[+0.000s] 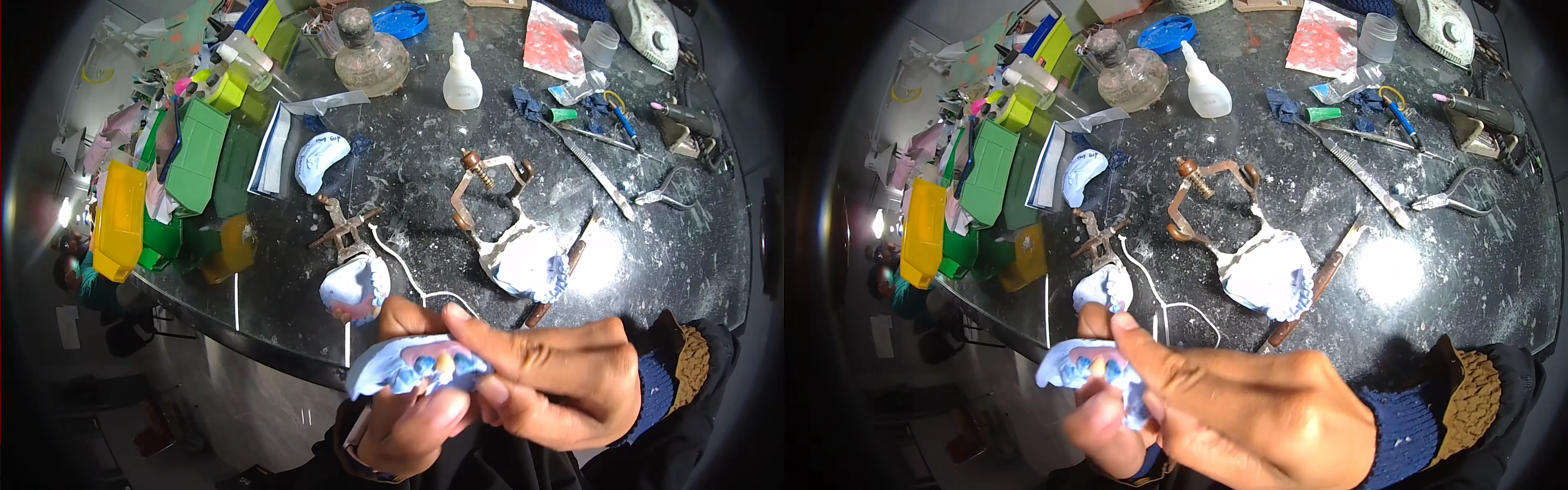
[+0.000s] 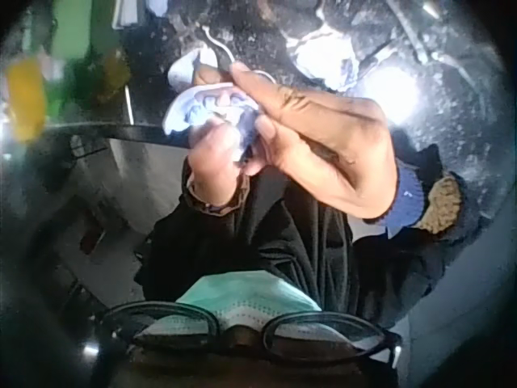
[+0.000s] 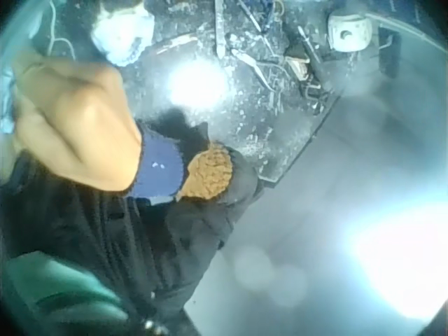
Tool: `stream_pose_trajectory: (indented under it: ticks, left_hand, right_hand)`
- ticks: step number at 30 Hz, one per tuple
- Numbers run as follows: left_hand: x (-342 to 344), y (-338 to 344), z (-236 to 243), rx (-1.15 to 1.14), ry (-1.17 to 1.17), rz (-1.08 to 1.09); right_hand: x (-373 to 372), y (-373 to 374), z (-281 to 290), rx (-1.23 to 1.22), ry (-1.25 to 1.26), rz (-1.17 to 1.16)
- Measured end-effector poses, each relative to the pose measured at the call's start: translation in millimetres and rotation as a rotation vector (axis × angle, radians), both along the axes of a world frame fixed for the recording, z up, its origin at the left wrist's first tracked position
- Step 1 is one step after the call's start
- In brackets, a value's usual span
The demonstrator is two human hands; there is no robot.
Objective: The person grinds a dental cast using a rotary tool, marks the cast with a pencil, and removes and trims a denture tooth by hand.
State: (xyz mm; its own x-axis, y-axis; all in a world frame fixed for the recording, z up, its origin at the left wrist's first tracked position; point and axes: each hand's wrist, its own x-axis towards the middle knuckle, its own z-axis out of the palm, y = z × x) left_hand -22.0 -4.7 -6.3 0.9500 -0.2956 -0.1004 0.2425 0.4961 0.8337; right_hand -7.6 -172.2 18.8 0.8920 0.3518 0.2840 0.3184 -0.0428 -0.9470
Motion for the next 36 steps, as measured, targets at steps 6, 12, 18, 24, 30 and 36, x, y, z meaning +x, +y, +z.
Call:
stream_pose_trajectory:
  ticks: [6, 12, 18, 24, 30, 36]
  left_hand:
    - [-5, 12, -1, -0.313, 0.17, -0.183]
    - [6, 17, 20, 0.299, 0.292, -0.401]
    - [-3, 16, -7, -0.536, 0.277, -0.358]
    - [0, 16, 2, -0.294, 0.163, -0.358]
    - [-6, 24, 6, 0.095, -0.159, -0.36]
    - [-14, 32, 0, 0.565, -0.641, -0.199]
  right_hand:
    - [5, -10, -3, 0.025, 0.047, 0.033]
    - [6, -7, -3, 0.113, 0.167, 0.058]
    - [3, -12, -5, 0.087, 0.161, 0.132]
    - [5, -12, -3, 0.078, 0.123, 0.19]
    - [4, -8, 4, -0.002, 0.039, 0.082]
    - [-16, -4, 11, 0.244, 0.484, 0.254]
